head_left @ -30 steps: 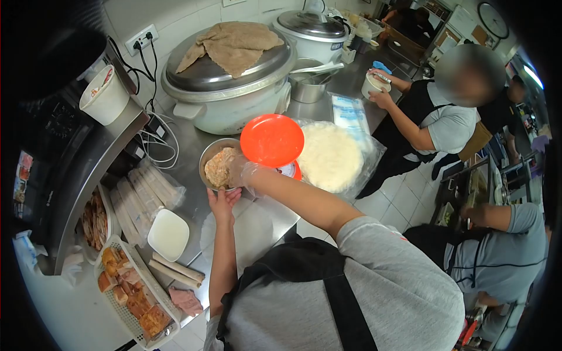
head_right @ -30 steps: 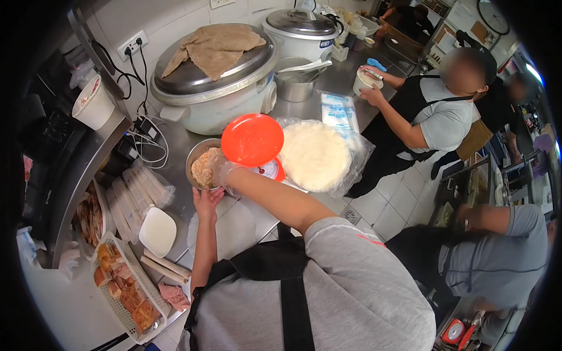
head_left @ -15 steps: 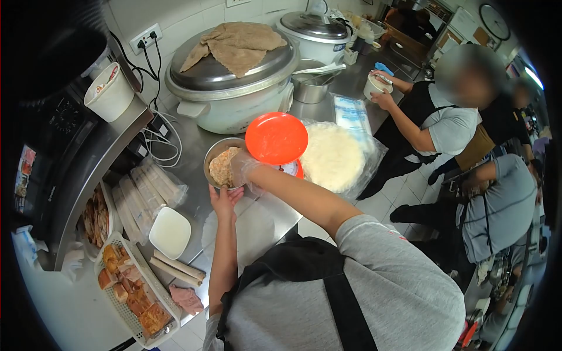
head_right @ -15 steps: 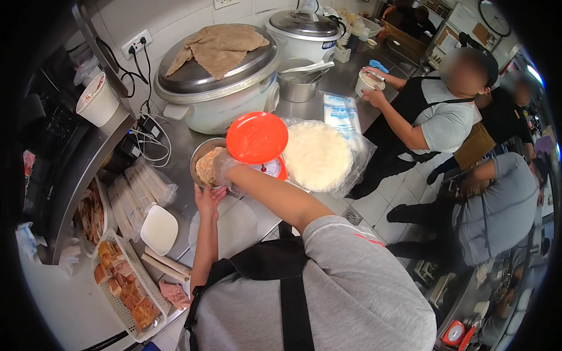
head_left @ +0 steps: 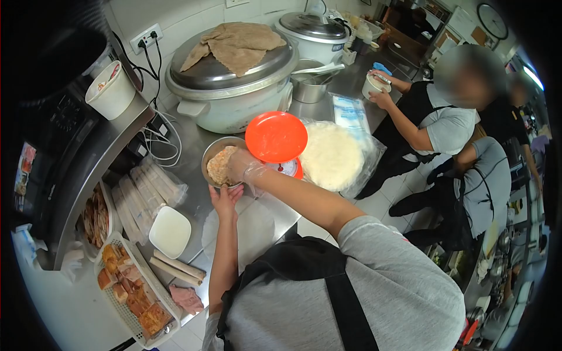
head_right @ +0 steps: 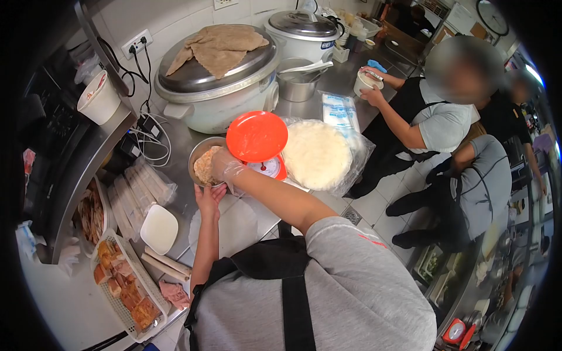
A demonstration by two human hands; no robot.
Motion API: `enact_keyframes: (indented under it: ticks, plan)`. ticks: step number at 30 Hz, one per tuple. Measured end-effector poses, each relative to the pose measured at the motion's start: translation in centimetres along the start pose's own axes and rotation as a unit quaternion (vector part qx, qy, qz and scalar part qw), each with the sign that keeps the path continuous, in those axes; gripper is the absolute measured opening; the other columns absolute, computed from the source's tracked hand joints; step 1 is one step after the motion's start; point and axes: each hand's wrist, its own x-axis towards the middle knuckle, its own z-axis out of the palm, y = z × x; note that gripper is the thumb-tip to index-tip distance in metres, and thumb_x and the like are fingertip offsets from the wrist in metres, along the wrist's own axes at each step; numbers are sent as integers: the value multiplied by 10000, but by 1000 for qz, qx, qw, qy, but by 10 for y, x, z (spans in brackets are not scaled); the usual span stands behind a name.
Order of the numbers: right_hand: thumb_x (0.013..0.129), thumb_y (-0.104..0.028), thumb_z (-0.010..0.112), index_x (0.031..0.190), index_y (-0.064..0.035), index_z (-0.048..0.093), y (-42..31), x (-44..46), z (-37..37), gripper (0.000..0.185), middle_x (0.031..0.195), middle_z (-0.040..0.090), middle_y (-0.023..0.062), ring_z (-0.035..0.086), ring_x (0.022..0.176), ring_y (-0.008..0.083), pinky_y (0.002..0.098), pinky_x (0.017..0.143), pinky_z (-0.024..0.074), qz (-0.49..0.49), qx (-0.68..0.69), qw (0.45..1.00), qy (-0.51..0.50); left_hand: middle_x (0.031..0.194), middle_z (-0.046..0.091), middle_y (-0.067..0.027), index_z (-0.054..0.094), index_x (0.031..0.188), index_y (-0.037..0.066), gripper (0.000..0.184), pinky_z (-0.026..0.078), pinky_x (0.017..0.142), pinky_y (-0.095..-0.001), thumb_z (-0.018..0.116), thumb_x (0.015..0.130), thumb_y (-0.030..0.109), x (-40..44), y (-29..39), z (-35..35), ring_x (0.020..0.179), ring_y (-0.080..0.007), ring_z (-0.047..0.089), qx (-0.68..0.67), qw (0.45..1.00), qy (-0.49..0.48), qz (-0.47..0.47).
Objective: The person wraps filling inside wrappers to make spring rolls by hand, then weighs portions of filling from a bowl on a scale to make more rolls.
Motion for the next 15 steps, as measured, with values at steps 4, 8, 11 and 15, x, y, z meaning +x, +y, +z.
enact_keyframes:
  ticks: [4, 8, 11, 15]
  plan:
    - [814, -377, 632, 974, -76, 770, 1, -7, -13, 368, 979, 742, 146, 710, 965, 290, 376, 851, 551, 11, 27, 999, -14, 1036, 660, -228, 33, 1568, 185, 692, 602, 678, -359, 427, 1011, 76, -1, -2, -1, 846, -317, 730, -7, 1000, 9, -1]
    - [798, -356, 653, 1058, -54, 749, -5, -17, -40, 410, 1070, 717, 192, 707, 996, 280, 371, 848, 555, 1, 3, 996, -84, 1025, 663, -227, -3, 1574, 193, 721, 601, 680, -361, 433, 1011, 81, 1, -6, -3, 846, -318, 730, -13, 1000, 7, 5]
    - [792, -366, 662, 1076, -53, 742, -5, -12, -35, 431, 1084, 711, 197, 703, 1003, 280, 372, 850, 557, -12, -5, 996, -88, 1017, 665, -226, -11, 1575, 190, 731, 603, 682, -367, 441, 1009, 84, 1, -7, -3, 846, -319, 730, -7, 1000, 4, 7]
    - [784, -381, 673, 1100, -51, 732, 2, 2, -13, 461, 1103, 702, 204, 698, 1013, 280, 374, 852, 559, -60, -6, 997, -43, 1001, 667, -224, 2, 1570, 168, 729, 613, 675, -377, 455, 1005, 90, -1, -13, 3, 819, -319, 731, -11, 1000, 20, 12]
